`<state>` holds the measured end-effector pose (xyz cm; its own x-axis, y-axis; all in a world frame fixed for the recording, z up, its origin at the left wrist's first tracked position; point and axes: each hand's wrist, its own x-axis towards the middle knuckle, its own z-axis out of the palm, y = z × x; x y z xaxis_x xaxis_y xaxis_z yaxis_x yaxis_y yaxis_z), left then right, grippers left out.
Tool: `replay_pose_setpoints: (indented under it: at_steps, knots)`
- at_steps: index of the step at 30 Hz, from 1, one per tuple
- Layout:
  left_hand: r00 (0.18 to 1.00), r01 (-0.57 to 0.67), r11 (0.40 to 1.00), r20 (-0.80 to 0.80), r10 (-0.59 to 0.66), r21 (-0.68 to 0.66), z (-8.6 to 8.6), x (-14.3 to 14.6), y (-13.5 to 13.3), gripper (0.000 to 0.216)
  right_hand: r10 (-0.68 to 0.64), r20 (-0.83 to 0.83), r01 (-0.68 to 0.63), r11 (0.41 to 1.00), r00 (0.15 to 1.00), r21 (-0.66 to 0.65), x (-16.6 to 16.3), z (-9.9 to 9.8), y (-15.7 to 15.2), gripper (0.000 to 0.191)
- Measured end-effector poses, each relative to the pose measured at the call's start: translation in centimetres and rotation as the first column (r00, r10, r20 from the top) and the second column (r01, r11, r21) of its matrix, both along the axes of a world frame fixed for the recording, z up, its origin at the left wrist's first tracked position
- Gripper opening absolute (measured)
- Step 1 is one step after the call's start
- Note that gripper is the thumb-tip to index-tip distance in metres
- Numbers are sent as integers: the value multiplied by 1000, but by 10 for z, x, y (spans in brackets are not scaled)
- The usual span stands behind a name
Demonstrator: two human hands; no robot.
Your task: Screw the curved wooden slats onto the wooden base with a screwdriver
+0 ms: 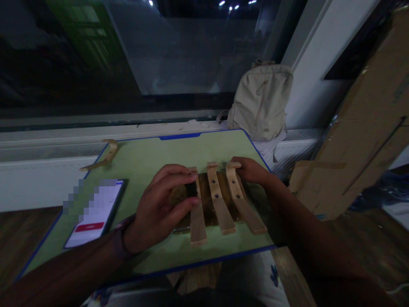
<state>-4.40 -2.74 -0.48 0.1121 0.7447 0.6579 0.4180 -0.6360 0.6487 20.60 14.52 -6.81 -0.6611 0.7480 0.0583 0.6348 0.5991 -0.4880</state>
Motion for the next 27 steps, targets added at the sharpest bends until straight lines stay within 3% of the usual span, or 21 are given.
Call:
replay_pose_setpoints:
  at_steps: [4, 10, 13, 16, 19, 22, 25, 27]
  knots:
    - [999, -49, 998, -12, 49, 50, 1, 0, -1, 42, 8, -5, -8, 1000, 1000, -4, 0, 0, 0, 13]
    - [999, -4, 996, 36, 7, -89, -2, 2, -6, 47, 8, -6, -8, 1000, 1000, -5, 0, -1, 0, 14]
    - [996, 69, 997, 55, -68, -24, 0, 2, -4, 48, 7, -9, -7, 1000, 1000, -5, 0, -1, 0, 14]
    - [999, 19, 997, 36, -22, 70, 3, 1, -3, 47, 13, -11, -13, 1000, 1000, -11, 0, -1, 0, 12]
    - [999, -26, 999, 30, 25, 21, 2, 2, -4, 43, 13, -12, -13, 1000, 1000, -12, 1, -2, 1, 11]
    - [1000, 4, 999, 31, -2, -50, 1, 2, -6, 45, 10, -12, -10, 1000, 1000, -9, 1, -3, 1, 13]
    - [998, 48, 999, 29, -47, -4, 2, 0, -4, 46, 5, -3, -5, 1000, 1000, -12, 1, -3, 1, 11]
    - [1000, 9, 998, 27, -11, 58, 2, 0, -3, 46, 4, 3, -4, 1000, 1000, -16, 1, -3, 1, 11]
